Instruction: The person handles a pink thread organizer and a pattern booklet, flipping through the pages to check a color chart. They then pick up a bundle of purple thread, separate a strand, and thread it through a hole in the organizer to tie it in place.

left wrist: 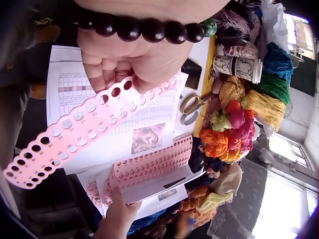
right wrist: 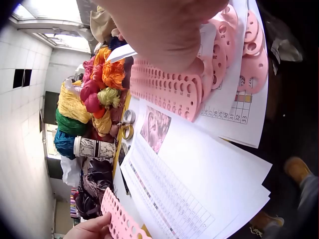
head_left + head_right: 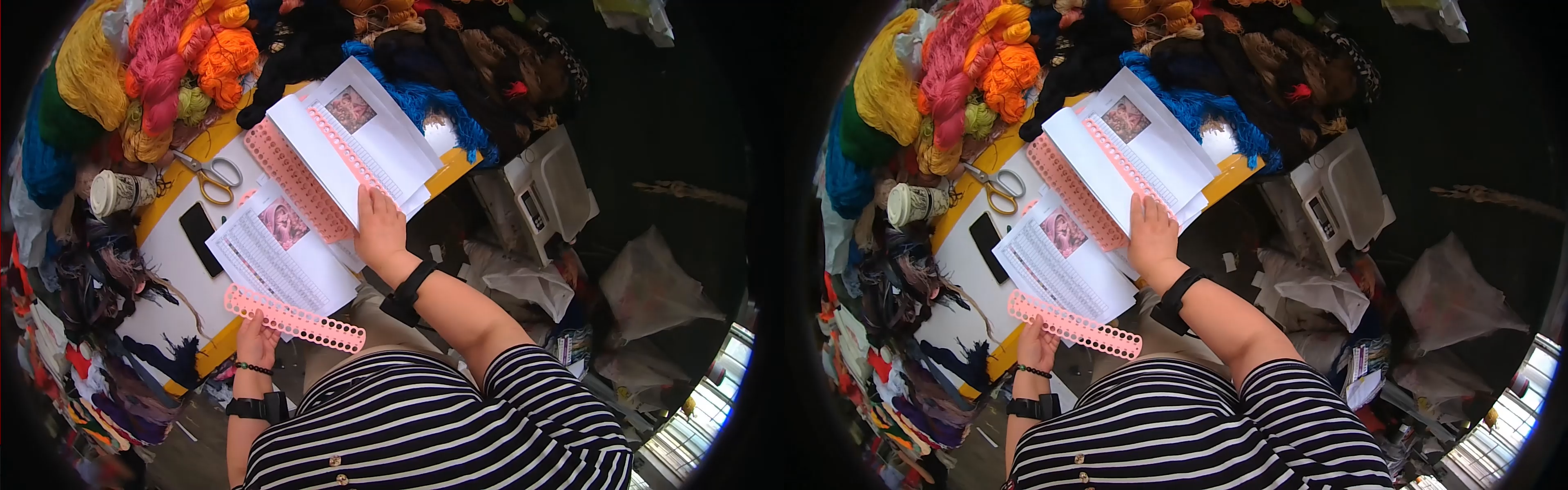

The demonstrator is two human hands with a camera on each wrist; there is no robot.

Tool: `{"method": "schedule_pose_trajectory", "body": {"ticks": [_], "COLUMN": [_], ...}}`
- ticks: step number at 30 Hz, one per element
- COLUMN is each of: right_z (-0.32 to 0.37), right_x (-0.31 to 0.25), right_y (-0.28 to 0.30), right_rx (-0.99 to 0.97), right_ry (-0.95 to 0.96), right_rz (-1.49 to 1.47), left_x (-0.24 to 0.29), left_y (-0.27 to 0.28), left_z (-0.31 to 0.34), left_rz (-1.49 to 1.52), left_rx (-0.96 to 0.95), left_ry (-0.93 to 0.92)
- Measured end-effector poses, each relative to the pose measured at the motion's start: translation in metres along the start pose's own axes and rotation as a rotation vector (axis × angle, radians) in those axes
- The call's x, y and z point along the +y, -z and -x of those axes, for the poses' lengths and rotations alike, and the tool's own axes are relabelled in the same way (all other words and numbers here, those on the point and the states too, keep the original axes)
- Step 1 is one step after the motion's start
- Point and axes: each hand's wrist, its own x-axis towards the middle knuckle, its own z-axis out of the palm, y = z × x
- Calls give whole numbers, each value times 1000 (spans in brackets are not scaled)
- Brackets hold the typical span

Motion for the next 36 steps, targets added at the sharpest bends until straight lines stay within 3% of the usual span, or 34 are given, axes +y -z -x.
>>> {"method": "schedule_pose_trajectory", "body": {"ticks": [8, 11, 13, 16, 20, 22, 24, 26, 28, 36], "right_z": [1, -1, 2, 8, 22, 40, 58, 61, 63, 58], "right_x": [3, 8, 9, -7, -41, -63, -86, -98, -99, -113], "right_y": [18, 18, 20, 56, 55, 42, 26, 20, 5, 3], "right_rx": [-65, -62, 149, 341, -6, -452, -696, -888, -902, -1069], "right_ry": [55, -29, -88, 174, 546, 440, 207, 65, -10, 152], "right_rz": [-40, -230, -200, -134, -460, -600, -833, -837, -848, -540], "left_x": [3, 2, 5, 12, 6, 1, -1, -2, -4, 17], "left_y": [-11, -2, -7, -12, -14, -21, -26, -22, -9, 44], "left_z": [2, -3, 1, 9, 5, 8, 13, 15, 13, 22], "left_rz": [1, -32, -9, 39, 109, 149, 183, 177, 140, 11], "left_rx": [6, -11, 14, 23, -39, -112, -216, -239, -236, 2], "left_ry": [-32, -65, -69, -59, -49, -40, -35, -30, -1, -55]}}
